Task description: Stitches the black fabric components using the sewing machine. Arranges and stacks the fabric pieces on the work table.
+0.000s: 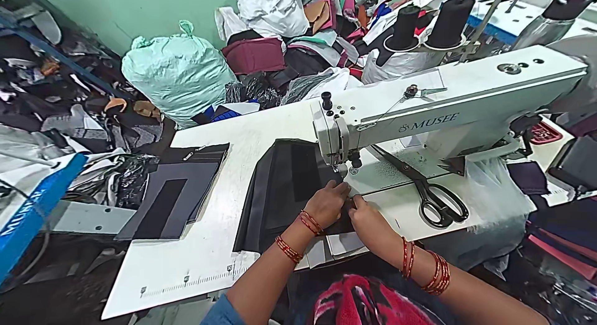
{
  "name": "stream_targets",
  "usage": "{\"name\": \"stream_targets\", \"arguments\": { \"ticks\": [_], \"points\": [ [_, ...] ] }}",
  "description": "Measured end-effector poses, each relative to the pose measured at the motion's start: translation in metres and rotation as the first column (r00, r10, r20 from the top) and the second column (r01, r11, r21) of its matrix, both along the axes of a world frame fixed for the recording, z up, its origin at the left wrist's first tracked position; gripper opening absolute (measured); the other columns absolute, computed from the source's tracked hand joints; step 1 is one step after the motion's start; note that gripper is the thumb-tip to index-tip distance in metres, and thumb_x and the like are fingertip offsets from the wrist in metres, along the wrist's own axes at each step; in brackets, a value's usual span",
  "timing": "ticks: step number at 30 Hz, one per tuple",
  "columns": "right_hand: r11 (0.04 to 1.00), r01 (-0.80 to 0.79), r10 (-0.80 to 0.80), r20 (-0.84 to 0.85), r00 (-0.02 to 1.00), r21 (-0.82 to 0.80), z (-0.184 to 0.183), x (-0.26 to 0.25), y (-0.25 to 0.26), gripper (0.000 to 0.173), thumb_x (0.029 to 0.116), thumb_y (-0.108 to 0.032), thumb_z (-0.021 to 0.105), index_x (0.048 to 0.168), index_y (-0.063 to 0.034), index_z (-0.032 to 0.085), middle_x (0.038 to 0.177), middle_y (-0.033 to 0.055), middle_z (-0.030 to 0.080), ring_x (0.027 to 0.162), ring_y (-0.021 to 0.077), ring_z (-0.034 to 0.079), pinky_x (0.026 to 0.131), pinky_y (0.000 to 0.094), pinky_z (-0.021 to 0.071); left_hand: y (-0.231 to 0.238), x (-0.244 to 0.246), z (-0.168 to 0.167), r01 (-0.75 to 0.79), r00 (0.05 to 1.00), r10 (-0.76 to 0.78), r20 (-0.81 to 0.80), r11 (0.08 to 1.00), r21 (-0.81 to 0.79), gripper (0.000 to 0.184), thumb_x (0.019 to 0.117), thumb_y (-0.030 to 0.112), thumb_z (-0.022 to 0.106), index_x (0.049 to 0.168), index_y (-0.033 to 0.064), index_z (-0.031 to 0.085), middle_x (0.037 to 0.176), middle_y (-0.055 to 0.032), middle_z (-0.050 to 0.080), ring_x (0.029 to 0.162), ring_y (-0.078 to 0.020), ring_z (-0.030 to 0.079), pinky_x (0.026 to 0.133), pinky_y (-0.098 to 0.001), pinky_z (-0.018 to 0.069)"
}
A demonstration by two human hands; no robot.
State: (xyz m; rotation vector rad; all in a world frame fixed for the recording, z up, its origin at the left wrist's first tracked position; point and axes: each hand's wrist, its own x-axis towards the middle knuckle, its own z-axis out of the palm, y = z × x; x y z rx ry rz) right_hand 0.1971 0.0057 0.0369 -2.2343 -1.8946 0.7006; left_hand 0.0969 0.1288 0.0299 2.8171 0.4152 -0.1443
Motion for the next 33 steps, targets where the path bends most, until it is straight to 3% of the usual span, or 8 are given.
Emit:
{"name": "stream_targets", "arguments": {
  "ticks": [3, 8, 17, 21, 24, 28, 31, 33],
  "points": [
    [0.998, 0.01, -0.01, 0.001, 1.0, 0.062, -0.006, -0.001, 0.0, 0.026, 0.0969, 0.01, 0.048, 0.114, 0.0147, 0.067, 0.127, 0.0322, 0.057, 0.106, 0.039, 0.067, 0.087, 0.0406, 0.057, 0.004, -0.016, -0.025, 0.019, 0.936, -0.033, 0.349, 0.999, 0.043, 0.036, 0.0854, -0.006, 0.057, 0.118, -0.0054, 0.073, 0.128, -0.0189, 0.07, 0.108, -0.0419, 0.069, 0.087, -0.048, 0.0572],
    [0.976, 0.028, -0.031, 0.007, 1.0, 0.216, -0.02, 0.0, -0.003, 0.024, 0.0939, 0.011, 0.052, 0.111, 0.0128, 0.069, 0.114, 0.029, 0.062, 0.096, 0.0358, 0.07, 0.08, 0.0387, 0.0591, 0.003, -0.021, -0.036, 0.016, 0.872, -0.029, 0.488, 0.999, 0.032, 0.036, 0.0832, -0.005, 0.056, 0.114, -0.0034, 0.075, 0.124, -0.0164, 0.073, 0.108, -0.0352, 0.07, 0.094, -0.0405, 0.0557],
    [0.948, 0.008, -0.033, 0.074, 0.997, 0.317, -0.026, -0.001, -0.002, 0.024, 0.0897, 0.012, 0.058, 0.11, 0.0116, 0.071, 0.106, 0.0269, 0.065, 0.087, 0.0325, 0.072, 0.072, 0.0355, 0.0602, -0.012, -0.033, -0.03, -0.101, 0.909, 0.056, 0.413, 0.991, 0.089, 0.038, 0.0832, 0.005, 0.058, 0.117, -0.0006, 0.075, 0.127, -0.0143, 0.072, 0.122, -0.0361, 0.067, 0.099, -0.0511, 0.054],
    [0.949, 0.01, -0.038, 0.081, 0.996, 0.315, -0.026, -0.001, 0.002, 0.023, 0.09, 0.011, 0.059, 0.11, 0.0115, 0.071, 0.104, 0.0266, 0.064, 0.083, 0.0322, 0.071, 0.07, 0.0355, 0.0601, -0.01, -0.032, -0.033, -0.104, 0.905, 0.052, 0.422, 0.989, 0.101, 0.037, 0.0848, 0.005, 0.057, 0.117, -0.0028, 0.075, 0.127, -0.0164, 0.072, 0.122, -0.0366, 0.067, 0.104, -0.0492, 0.0525],
    [0.966, 0.021, -0.041, 0.071, 0.997, 0.258, -0.022, 0.001, 0.011, 0.025, 0.0929, 0.01, 0.056, 0.114, 0.0123, 0.069, 0.108, 0.0273, 0.063, 0.085, 0.0336, 0.071, 0.072, 0.0372, 0.0595, -0.002, -0.028, -0.033, -0.093, 0.889, 0.045, 0.456, 0.992, 0.083, 0.036, 0.0841, 0.003, 0.057, 0.114, -0.0045, 0.075, 0.125, -0.0182, 0.072, 0.12, -0.0377, 0.068, 0.103, -0.0493, 0.0535],
    [0.961, 0.041, -0.06, 0.059, 0.996, 0.273, -0.024, 0.005, 0.023, 0.025, 0.094, 0.009, 0.055, 0.115, 0.0122, 0.069, 0.109, 0.0276, 0.063, 0.089, 0.0349, 0.071, 0.076, 0.0385, 0.0596, 0.011, -0.024, -0.017, -0.089, 0.954, 0.099, 0.284, 0.995, -0.047, 0.04, 0.0891, 0.002, 0.056, 0.126, -0.0058, 0.069, 0.137, -0.0204, 0.065, 0.133, -0.0382, 0.058, 0.114, -0.0469, 0.0437],
    [0.944, 0.065, -0.075, 0.02, 0.997, 0.324, -0.028, 0.009, 0.032, 0.025, 0.0925, 0.01, 0.056, 0.113, 0.0128, 0.069, 0.109, 0.0289, 0.064, 0.091, 0.0374, 0.071, 0.078, 0.0417, 0.0598, 0.023, -0.019, -0.02, -0.079, 0.941, 0.094, 0.326, 0.995, -0.059, 0.038, 0.0883, 0.0, 0.056, 0.124, -0.0071, 0.069, 0.128, -0.0242, 0.067, 0.126, -0.04, 0.062, 0.109, -0.0473, 0.0484],
    [0.972, 0.083, -0.079, -0.025, 0.997, 0.22, -0.02, 0.011, 0.04, 0.029, 0.0966, 0.008, 0.052, 0.121, 0.0124, 0.066, 0.118, 0.0297, 0.062, 0.101, 0.039, 0.068, 0.087, 0.043, 0.0571, 0.031, -0.017, -0.019, -0.084, 0.936, 0.101, 0.338, 0.994, -0.063, 0.037, 0.0889, -0.001, 0.056, 0.123, -0.0071, 0.07, 0.125, -0.0247, 0.068, 0.122, -0.0399, 0.064, 0.106, -0.0473, 0.0503]
  ]
}}
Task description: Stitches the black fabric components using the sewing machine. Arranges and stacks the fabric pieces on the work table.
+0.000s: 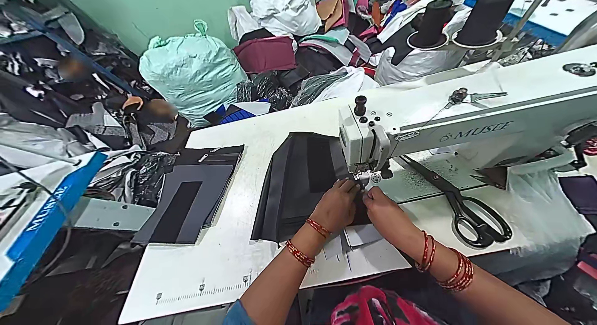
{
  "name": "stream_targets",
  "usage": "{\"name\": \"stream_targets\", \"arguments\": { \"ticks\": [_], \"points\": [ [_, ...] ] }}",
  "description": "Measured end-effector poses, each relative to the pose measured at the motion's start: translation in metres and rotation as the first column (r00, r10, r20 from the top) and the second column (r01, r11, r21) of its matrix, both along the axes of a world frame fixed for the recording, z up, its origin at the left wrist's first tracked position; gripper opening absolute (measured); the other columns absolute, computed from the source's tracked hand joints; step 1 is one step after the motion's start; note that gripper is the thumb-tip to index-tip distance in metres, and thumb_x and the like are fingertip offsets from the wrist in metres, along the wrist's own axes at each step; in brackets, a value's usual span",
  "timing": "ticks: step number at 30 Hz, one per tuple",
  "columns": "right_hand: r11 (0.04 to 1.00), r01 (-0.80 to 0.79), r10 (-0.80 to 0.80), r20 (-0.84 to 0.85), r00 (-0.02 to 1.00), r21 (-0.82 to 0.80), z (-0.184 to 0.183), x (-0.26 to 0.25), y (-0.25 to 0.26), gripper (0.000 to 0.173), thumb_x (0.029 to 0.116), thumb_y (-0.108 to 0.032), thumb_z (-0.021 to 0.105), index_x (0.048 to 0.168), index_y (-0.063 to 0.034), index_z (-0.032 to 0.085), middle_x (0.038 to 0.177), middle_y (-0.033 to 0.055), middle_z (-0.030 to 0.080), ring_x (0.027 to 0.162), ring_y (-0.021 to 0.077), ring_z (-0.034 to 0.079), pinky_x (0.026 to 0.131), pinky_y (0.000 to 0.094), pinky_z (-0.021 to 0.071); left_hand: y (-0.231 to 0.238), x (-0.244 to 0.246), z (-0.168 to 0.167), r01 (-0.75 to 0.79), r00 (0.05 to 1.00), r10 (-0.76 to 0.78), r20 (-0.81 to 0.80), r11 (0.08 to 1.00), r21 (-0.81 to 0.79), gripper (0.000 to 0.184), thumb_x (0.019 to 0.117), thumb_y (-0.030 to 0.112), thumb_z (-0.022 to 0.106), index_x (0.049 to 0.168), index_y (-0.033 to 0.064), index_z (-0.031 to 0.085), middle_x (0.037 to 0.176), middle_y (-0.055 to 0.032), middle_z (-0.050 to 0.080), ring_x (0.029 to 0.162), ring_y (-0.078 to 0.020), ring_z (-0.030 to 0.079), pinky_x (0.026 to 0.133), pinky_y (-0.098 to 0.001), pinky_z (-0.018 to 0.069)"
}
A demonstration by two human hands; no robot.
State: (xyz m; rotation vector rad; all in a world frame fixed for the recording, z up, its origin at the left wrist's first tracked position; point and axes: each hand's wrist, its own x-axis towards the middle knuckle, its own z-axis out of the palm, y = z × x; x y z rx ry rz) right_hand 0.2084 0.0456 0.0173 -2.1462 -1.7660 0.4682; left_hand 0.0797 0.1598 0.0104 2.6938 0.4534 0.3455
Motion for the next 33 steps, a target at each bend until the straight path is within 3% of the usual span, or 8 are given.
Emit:
{"name": "stream_targets", "arguments": {
  "ticks": [7, 10, 15, 19, 24, 27, 31, 33],
  "points": [
    [0.956, -0.008, -0.023, -0.103, 0.994, -0.294, 0.026, 0.006, 0.026, 0.042, 0.1033, 0.002, 0.043, 0.144, 0.0084, 0.05, 0.137, 0.0287, 0.054, 0.123, 0.0383, 0.058, 0.104, 0.0433, 0.0477, 0.025, 0.004, 0.004, 0.014, 1.0, -0.014, -0.007, 0.999, -0.046, 0.034, 0.0916, -0.001, 0.053, 0.118, -0.0048, 0.074, 0.124, -0.0244, 0.069, 0.119, -0.0385, 0.066, 0.105, -0.0453, 0.0507],
    [0.956, 0.011, -0.04, -0.092, 0.995, -0.294, 0.026, 0.006, 0.031, 0.042, 0.1035, 0.002, 0.043, 0.144, 0.0072, 0.052, 0.137, 0.0288, 0.054, 0.124, 0.0385, 0.059, 0.104, 0.044, 0.048, 0.027, 0.005, 0.004, 0.004, 1.0, -0.005, -0.016, 0.999, -0.054, 0.034, 0.0918, -0.003, 0.052, 0.118, -0.0053, 0.073, 0.126, -0.0241, 0.069, 0.122, -0.038, 0.065, 0.108, -0.0457, 0.0485],
    [0.987, 0.034, -0.065, -0.192, 0.979, -0.159, 0.017, 0.012, 0.023, 0.042, 0.1025, 0.0, 0.042, 0.142, 0.0055, 0.056, 0.136, 0.0288, 0.058, 0.125, 0.0378, 0.059, 0.106, 0.0437, 0.0469, 0.004, 0.007, 0.012, -0.135, 0.981, 0.117, -0.156, 0.985, -0.11, 0.04, 0.0948, -0.002, 0.048, 0.13, -0.0049, 0.067, 0.14, -0.0227, 0.062, 0.138, -0.0354, 0.054, 0.119, -0.0449, 0.0383],
    [0.995, 0.097, -0.102, -0.26, 0.96, -0.033, 0.007, 0.017, 0.005, 0.043, 0.1021, -0.004, 0.046, 0.144, 0.0024, 0.056, 0.123, 0.0264, 0.063, 0.11, 0.0348, 0.064, 0.099, 0.0413, 0.0501, -0.031, -0.003, 0.017, -0.243, 0.96, 0.212, -0.184, 0.955, -0.17, 0.041, 0.0979, 0.005, 0.047, 0.133, -0.0054, 0.065, 0.149, -0.0212, 0.055, 0.146, -0.0338, 0.046, 0.122, -0.0425, 0.0337],
    [0.987, 0.16, -0.153, -0.317, 0.936, -0.004, 0.0, 0.02, -0.019, 0.042, 0.0992, -0.006, 0.052, 0.14, 0.0001, 0.061, 0.109, 0.0192, 0.067, 0.091, 0.0256, 0.065, 0.085, 0.0352, 0.0531, -0.058, -0.022, 0.022, -0.248, 0.947, 0.181, -0.264, 0.936, -0.248, 0.069, 0.084, 0.011, 0.057, 0.15, -0.0048, 0.046, 0.164, -0.0178, 0.037, 0.156, -0.0318, 0.025, 0.128, -0.046, 0.0162],
    [0.986, 0.164, -0.166, -0.325, 0.931, -0.035, 0.003, 0.019, -0.024, 0.039, 0.1001, -0.007, 0.053, 0.137, 0.0008, 0.063, 0.107, 0.0186, 0.068, 0.09, 0.0247, 0.065, 0.085, 0.0351, 0.0527, -0.061, -0.019, 0.025, -0.29, 0.934, 0.221, -0.28, 0.928, -0.235, 0.063, 0.0862, 0.005, 0.054, 0.148, -0.0028, 0.051, 0.162, -0.0163, 0.041, 0.155, -0.031, 0.029, 0.128, -0.0453, 0.0187],
    [0.985, 0.165, -0.175, -0.32, 0.931, -0.06, 0.005, 0.018, -0.024, 0.037, 0.0997, -0.007, 0.053, 0.134, 0.0005, 0.065, 0.106, 0.0181, 0.068, 0.09, 0.025, 0.065, 0.086, 0.0364, 0.0521, -0.06, -0.007, 0.036, -0.326, 0.874, 0.221, -0.433, 0.927, -0.184, 0.06, 0.0921, 0.001, 0.049, 0.152, 0.0002, 0.047, 0.165, -0.0141, 0.036, 0.156, -0.0287, 0.026, 0.128, -0.0431, 0.0179],
    [0.984, 0.166, -0.177, -0.339, 0.924, -0.063, 0.005, 0.02, -0.024, 0.037, 0.0994, -0.008, 0.054, 0.133, 0.0002, 0.067, 0.105, 0.0177, 0.068, 0.09, 0.0246, 0.064, 0.085, 0.0365, 0.0514, -0.06, -0.003, 0.035, -0.298, 0.867, 0.22, -0.446, 0.948, -0.112, 0.054, 0.0951, -0.003, 0.048, 0.149, -0.0004, 0.05, 0.161, -0.0168, 0.042, 0.153, -0.032, 0.033, 0.126, -0.0444, 0.0239]
  ]
}}
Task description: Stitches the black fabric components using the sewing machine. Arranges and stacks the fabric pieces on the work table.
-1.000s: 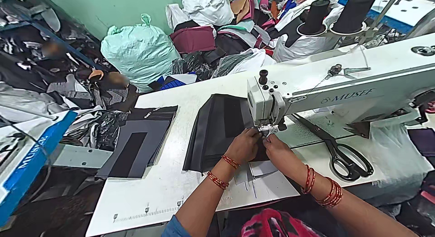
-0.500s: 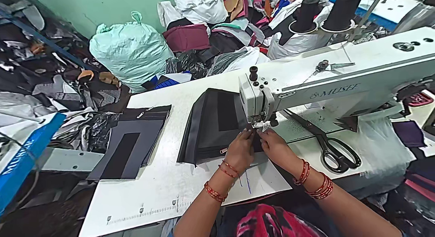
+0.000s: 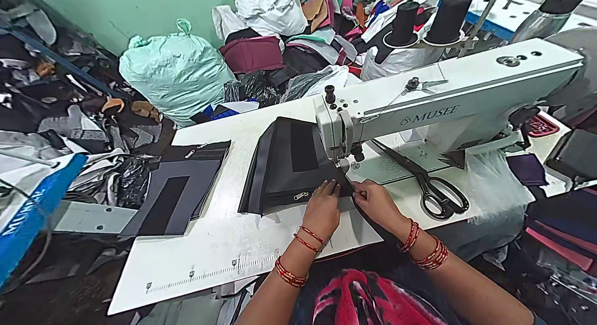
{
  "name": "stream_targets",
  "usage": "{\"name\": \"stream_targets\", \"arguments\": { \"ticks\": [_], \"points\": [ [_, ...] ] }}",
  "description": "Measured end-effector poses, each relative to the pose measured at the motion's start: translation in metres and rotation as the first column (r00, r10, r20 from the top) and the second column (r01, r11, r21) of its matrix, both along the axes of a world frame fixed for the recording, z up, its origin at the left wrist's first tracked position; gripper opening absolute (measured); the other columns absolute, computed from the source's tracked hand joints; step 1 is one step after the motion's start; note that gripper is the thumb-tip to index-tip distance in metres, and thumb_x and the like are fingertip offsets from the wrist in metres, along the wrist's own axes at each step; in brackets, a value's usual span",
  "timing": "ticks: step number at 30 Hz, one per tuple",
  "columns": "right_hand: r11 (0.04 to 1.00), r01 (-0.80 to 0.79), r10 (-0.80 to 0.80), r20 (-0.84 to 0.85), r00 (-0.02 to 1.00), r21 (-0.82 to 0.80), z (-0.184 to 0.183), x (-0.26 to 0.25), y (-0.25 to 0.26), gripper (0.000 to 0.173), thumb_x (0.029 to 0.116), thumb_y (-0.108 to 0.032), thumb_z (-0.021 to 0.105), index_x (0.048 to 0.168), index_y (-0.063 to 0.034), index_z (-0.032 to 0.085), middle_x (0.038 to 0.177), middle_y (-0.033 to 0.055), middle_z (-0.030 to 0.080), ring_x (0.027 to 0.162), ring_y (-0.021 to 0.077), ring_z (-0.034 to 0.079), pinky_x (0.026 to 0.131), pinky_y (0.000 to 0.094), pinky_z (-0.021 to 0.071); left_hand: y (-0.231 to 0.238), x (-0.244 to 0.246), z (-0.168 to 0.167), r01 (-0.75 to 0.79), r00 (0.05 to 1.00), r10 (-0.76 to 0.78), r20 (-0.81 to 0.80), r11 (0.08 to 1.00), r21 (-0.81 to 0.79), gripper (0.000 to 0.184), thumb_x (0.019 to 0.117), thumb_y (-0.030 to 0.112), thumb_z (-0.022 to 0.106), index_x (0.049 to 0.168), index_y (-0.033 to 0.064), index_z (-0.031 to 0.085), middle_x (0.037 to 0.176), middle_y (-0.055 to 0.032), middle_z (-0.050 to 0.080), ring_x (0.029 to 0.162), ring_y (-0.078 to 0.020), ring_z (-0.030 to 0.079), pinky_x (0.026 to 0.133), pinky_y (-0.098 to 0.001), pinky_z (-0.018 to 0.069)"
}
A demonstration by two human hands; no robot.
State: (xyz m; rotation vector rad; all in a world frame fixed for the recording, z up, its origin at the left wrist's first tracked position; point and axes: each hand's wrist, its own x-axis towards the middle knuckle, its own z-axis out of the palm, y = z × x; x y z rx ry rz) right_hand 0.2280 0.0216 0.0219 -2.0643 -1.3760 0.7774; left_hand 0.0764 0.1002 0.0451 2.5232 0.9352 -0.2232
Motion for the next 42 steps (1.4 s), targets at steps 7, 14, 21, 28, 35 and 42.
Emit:
{"name": "stream_targets", "arguments": {
  "ticks": [7, 14, 21, 28, 35, 42],
  "points": [
    [1.0, -0.002, 0.003, -0.075, 0.997, 0.007, -0.002, 0.005, 0.0, 0.037, 0.0985, -0.007, 0.054, 0.133, -0.0001, 0.066, 0.107, 0.0173, 0.069, 0.091, 0.0227, 0.064, 0.086, 0.0351, 0.0512, -0.001, 0.009, -0.005, 0.133, 0.991, -0.125, -0.048, 0.964, 0.23, 0.042, 0.0973, -0.002, 0.053, 0.139, -0.0023, 0.06, 0.138, -0.0225, 0.061, 0.128, -0.0415, 0.058, 0.103, -0.0519, 0.0491],
    [0.999, -0.006, 0.01, -0.111, 0.994, 0.039, -0.003, 0.007, 0.0, 0.036, 0.0979, -0.006, 0.055, 0.131, 0.001, 0.067, 0.105, 0.0171, 0.068, 0.089, 0.0215, 0.063, 0.084, 0.0342, 0.0508, -0.006, 0.003, -0.046, 0.053, 0.925, -0.274, 0.262, 0.778, 0.626, 0.022, 0.0866, -0.004, 0.065, 0.105, -0.0041, 0.077, 0.107, -0.017, 0.076, 0.101, -0.0356, 0.074, 0.08, -0.0479, 0.0611],
    [0.999, -0.022, 0.025, -0.1, 0.995, 0.036, -0.005, 0.007, 0.0, 0.037, 0.098, -0.007, 0.055, 0.132, 0.0006, 0.067, 0.106, 0.0169, 0.068, 0.09, 0.0214, 0.064, 0.085, 0.0336, 0.0514, -0.008, -0.008, -0.032, 0.191, 0.948, -0.262, 0.18, 0.921, 0.339, 0.048, 0.0913, 0.022, 0.053, 0.123, -0.0107, 0.067, 0.138, -0.0243, 0.062, 0.134, -0.0432, 0.055, 0.11, -0.0554, 0.0439],
    [1.0, -0.022, 0.024, -0.123, 0.992, 0.016, -0.003, 0.009, -0.001, 0.037, 0.0982, -0.007, 0.055, 0.132, 0.0008, 0.067, 0.109, 0.0173, 0.068, 0.093, 0.0215, 0.065, 0.087, 0.033, 0.0515, -0.004, 0.001, 0.008, 0.222, 0.955, -0.214, -0.204, 0.975, 0.014, 0.092, 0.0759, 0.007, 0.074, 0.157, -0.005, 0.033, 0.162, -0.0229, 0.034, 0.154, -0.0387, 0.025, 0.124, -0.0475, 0.0254],
    [1.0, -0.016, 0.017, -0.143, 0.99, 0.009, -0.003, 0.009, -0.002, 0.037, 0.0976, -0.006, 0.055, 0.132, 0.0009, 0.066, 0.11, 0.0175, 0.068, 0.093, 0.0215, 0.065, 0.087, 0.0335, 0.0515, -0.011, 0.007, -0.003, 0.159, 0.985, -0.145, -0.094, 0.973, 0.165, 0.061, 0.0845, -0.005, 0.063, 0.144, -0.0088, 0.051, 0.15, -0.0257, 0.05, 0.143, -0.0403, 0.045, 0.114, -0.0491, 0.0418],
    [1.0, 0.002, -0.001, -0.174, 0.985, 0.006, 0.0, 0.006, -0.002, 0.038, 0.0967, -0.004, 0.055, 0.132, 0.0004, 0.066, 0.107, 0.0166, 0.068, 0.09, 0.0203, 0.064, 0.084, 0.033, 0.0512, -0.013, 0.013, -0.032, -0.112, 0.942, 0.009, 0.337, 0.951, 0.287, 0.041, 0.0853, -0.011, 0.056, 0.121, -0.0021, 0.073, 0.118, -0.0224, 0.071, 0.113, -0.0416, 0.066, 0.096, -0.0502, 0.0544]
  ]
}}
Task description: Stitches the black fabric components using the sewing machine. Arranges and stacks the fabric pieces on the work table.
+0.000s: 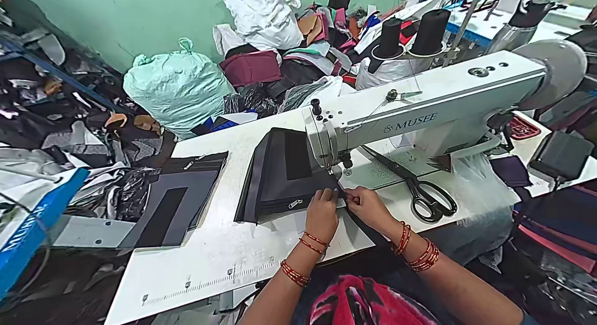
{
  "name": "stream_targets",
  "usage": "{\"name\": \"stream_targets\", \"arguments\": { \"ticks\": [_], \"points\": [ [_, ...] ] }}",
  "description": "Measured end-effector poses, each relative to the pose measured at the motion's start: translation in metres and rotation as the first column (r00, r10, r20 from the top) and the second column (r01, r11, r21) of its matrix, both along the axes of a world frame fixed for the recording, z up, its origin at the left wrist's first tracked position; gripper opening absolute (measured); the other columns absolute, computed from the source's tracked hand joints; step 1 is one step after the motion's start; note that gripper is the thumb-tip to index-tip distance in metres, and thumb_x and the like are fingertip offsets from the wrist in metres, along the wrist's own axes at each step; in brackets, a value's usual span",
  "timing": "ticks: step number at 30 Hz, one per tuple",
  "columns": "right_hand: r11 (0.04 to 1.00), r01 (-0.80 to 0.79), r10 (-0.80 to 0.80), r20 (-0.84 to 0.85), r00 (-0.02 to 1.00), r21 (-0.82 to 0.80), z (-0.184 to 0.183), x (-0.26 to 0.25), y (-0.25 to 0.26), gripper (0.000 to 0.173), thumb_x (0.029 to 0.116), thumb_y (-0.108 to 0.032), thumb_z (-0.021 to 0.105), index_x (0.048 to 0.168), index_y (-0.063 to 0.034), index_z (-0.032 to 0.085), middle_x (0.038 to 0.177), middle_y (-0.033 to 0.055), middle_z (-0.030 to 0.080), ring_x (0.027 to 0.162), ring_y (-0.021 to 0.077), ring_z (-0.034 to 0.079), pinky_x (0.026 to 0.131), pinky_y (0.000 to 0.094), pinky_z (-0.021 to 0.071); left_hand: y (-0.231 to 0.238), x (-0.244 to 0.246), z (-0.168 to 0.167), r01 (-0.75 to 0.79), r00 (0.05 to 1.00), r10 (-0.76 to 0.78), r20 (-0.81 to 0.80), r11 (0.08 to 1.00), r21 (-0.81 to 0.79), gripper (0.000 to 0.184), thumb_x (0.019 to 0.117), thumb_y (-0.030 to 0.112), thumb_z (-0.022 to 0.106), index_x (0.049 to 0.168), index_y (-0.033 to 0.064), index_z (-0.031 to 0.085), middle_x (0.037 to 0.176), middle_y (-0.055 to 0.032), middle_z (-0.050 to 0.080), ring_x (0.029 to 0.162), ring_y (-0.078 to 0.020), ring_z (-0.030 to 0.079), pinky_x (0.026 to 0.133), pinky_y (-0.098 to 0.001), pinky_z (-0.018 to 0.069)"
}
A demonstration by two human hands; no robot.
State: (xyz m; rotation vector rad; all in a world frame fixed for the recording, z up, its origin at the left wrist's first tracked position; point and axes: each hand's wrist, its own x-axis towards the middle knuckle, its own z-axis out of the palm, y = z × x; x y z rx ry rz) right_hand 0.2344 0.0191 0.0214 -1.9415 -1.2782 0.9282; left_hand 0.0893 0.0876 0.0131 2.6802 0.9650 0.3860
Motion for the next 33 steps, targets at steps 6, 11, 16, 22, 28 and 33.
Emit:
{"name": "stream_targets", "arguments": {
  "ticks": [6, 11, 16, 22, 28, 33],
  "points": [
    [0.996, 0.075, -0.07, -0.131, 0.989, 0.038, -0.006, -0.013, 0.001, 0.035, 0.0942, -0.003, 0.056, 0.126, 0.003, 0.068, 0.094, 0.0119, 0.068, 0.077, 0.0135, 0.058, 0.073, 0.0301, 0.0481, 0.009, -0.007, 0.002, -0.082, 0.958, 0.176, 0.227, 0.925, -0.371, 0.034, 0.0961, -0.004, 0.051, 0.119, 0.0004, 0.075, 0.112, -0.0229, 0.068, 0.113, -0.0373, 0.06, 0.106, -0.0457, 0.0455],
    [0.994, 0.106, -0.098, -0.201, 0.975, 0.03, -0.006, -0.013, 0.0, 0.039, 0.0951, -0.002, 0.055, 0.132, 0.0039, 0.064, 0.097, 0.0107, 0.069, 0.074, 0.0092, 0.057, 0.069, 0.0254, 0.0478, 0.005, -0.01, -0.006, 0.004, 0.985, 0.025, 0.168, 0.985, -0.171, 0.04, 0.0909, -0.009, 0.052, 0.123, 0.0022, 0.074, 0.117, -0.0218, 0.071, 0.12, -0.041, 0.062, 0.106, -0.0487, 0.0487],
    [0.997, 0.079, -0.077, -0.183, 0.98, 0.008, -0.004, -0.011, -0.002, 0.038, 0.0969, -0.002, 0.053, 0.133, 0.0033, 0.063, 0.097, 0.0103, 0.067, 0.071, 0.0077, 0.056, 0.064, 0.0232, 0.0466, 0.0, -0.01, -0.011, 0.101, 0.995, -0.103, 0.016, 0.993, 0.057, 0.041, 0.0858, -0.012, 0.059, 0.124, -0.0049, 0.07, 0.126, -0.022, 0.069, 0.124, -0.0419, 0.063, 0.103, -0.0506, 0.0524],
    [0.999, 0.034, -0.031, -0.119, 0.992, 0.026, -0.003, -0.009, -0.007, 0.038, 0.0971, -0.002, 0.052, 0.133, 0.0026, 0.064, 0.102, 0.0129, 0.066, 0.073, 0.0093, 0.056, 0.066, 0.0235, 0.0467, -0.001, -0.012, -0.011, 0.141, 0.989, -0.144, 0.034, 0.987, 0.081, 0.039, 0.0836, -0.013, 0.06, 0.121, -0.0075, 0.071, 0.128, -0.024, 0.068, 0.124, -0.0432, 0.063, 0.105, -0.0504, 0.0517],
    [0.998, 0.02, -0.016, -0.084, 0.996, 0.059, -0.002, -0.01, -0.011, 0.037, 0.0971, -0.001, 0.052, 0.132, 0.0032, 0.066, 0.112, 0.0188, 0.067, 0.088, 0.0162, 0.062, 0.078, 0.0281, 0.0509, 0.002, -0.015, -0.01, 0.178, 0.983, -0.181, 0.036, 0.981, 0.074, 0.039, 0.0821, -0.015, 0.061, 0.119, -0.0074, 0.072, 0.125, -0.0239, 0.07, 0.123, -0.044, 0.064, 0.105, -0.0527, 0.0514],
    [0.992, 0.033, -0.029, -0.038, 0.999, 0.122, -0.005, -0.016, -0.016, 0.034, 0.0956, 0.001, 0.053, 0.124, 0.0063, 0.069, 0.114, 0.0231, 0.068, 0.099, 0.0226, 0.065, 0.087, 0.0313, 0.0516, 0.001, -0.011, -0.003, 0.176, 0.982, -0.172, -0.081, 0.984, 0.036, 0.037, 0.0845, -0.012, 0.06, 0.119, -0.0067, 0.072, 0.13, -0.0208, 0.068, 0.127, -0.0413, 0.061, 0.107, -0.0526, 0.0495]
  ]
}}
